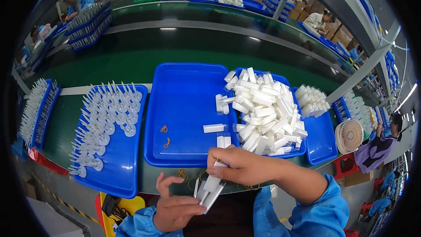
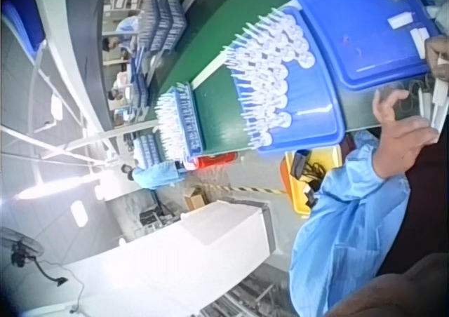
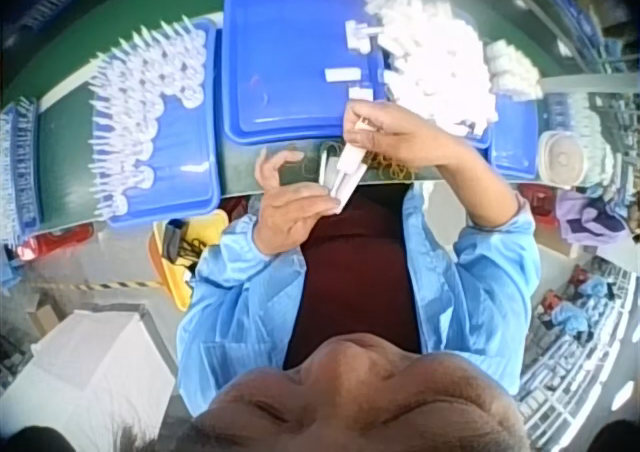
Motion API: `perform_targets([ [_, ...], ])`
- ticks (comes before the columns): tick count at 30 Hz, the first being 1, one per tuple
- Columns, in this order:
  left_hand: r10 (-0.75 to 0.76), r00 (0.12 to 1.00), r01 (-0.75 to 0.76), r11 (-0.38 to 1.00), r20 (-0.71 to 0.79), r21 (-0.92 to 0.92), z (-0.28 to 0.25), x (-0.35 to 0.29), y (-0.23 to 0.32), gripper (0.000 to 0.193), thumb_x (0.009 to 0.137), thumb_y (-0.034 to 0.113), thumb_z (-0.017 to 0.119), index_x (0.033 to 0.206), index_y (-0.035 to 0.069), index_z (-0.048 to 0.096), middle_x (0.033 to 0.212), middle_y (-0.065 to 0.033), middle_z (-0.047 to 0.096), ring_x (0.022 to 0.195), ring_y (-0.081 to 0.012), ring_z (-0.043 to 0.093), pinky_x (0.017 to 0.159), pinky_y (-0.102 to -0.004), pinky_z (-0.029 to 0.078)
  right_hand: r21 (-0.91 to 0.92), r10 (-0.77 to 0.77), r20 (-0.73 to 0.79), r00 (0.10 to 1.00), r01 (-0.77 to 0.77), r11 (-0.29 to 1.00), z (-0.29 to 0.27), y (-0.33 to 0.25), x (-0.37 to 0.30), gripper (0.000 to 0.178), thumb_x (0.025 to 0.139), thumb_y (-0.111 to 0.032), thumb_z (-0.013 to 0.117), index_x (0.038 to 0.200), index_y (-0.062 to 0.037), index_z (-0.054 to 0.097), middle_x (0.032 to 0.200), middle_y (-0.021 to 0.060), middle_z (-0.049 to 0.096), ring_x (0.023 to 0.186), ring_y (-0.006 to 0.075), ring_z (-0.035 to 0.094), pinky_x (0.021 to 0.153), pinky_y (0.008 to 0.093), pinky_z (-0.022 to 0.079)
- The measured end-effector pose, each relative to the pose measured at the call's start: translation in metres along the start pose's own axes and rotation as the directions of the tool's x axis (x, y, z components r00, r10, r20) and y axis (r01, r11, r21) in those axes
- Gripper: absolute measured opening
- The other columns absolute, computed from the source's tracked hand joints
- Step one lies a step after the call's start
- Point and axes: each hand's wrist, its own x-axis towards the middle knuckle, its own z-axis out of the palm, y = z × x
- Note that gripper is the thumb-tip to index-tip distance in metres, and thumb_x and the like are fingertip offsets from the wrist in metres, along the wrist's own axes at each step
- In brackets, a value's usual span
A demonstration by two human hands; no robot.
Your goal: Assembling small plastic cosmetic spray pump components and placing them into a tray.
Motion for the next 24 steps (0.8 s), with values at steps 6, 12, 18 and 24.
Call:
perform_targets([
  [6, -0.112, 0.987, 0.116, 0.993, -0.116, 0.029, -0.004, 0.0, 0.003, 0.014, 0.065, 0.029, 0.076, 0.068, 0.019, 0.067, 0.098, 0.0009, 0.061, 0.118, -0.0349, 0.036, 0.1, -0.0555, 0.015, 0.021, -0.129, -0.036, 0.991, 0.13, 0.991, 0.018, -0.008, -0.003, 0.014, 0.093, -0.019, 0.048, 0.091, -0.0043, 0.047, 0.081, 0.0079, 0.053, 0.071, 0.0192, 0.049, 0.067, 0.032, 0.037],
  [12, -0.083, 0.994, 0.086, 0.995, -0.067, 0.051, -0.011, -0.006, 0.003, 0.015, 0.061, 0.021, 0.078, 0.07, 0.014, 0.067, 0.091, -0.0013, 0.061, 0.113, -0.0341, 0.04, 0.097, -0.0519, 0.022, -0.065, -0.126, -0.007, 0.992, 0.126, 0.99, 0.017, -0.014, 0.004, 0.015, 0.092, -0.02, 0.048, 0.092, -0.0055, 0.048, 0.083, 0.0076, 0.052, 0.075, 0.0206, 0.05, 0.076, 0.0349, 0.034],
  [18, -0.146, 0.979, 0.136, 0.988, -0.142, -0.076, -0.013, 0.003, -0.005, 0.018, 0.059, 0.018, 0.077, 0.075, 0.017, 0.069, 0.095, 0.0029, 0.061, 0.114, -0.0311, 0.042, 0.099, -0.0528, 0.017, 0.071, -0.026, -0.026, 0.999, 0.028, 0.997, 0.012, -0.016, 0.015, 0.017, 0.093, -0.022, 0.048, 0.092, -0.0049, 0.048, 0.075, 0.0093, 0.056, 0.07, 0.019, 0.054, 0.062, 0.0331, 0.04],
  [24, -0.146, 0.98, 0.138, 0.988, -0.134, -0.067, -0.007, -0.001, -0.002, 0.02, 0.06, 0.019, 0.078, 0.076, 0.015, 0.067, 0.096, 0.0021, 0.061, 0.116, -0.0312, 0.041, 0.1, -0.052, 0.017, 0.143, -0.062, 0.028, 0.998, 0.057, 0.988, 0.033, -0.004, 0.011, 0.019, 0.093, -0.023, 0.048, 0.093, -0.0042, 0.048, 0.08, 0.0095, 0.058, 0.073, 0.018, 0.057, 0.062, 0.0318, 0.042],
])
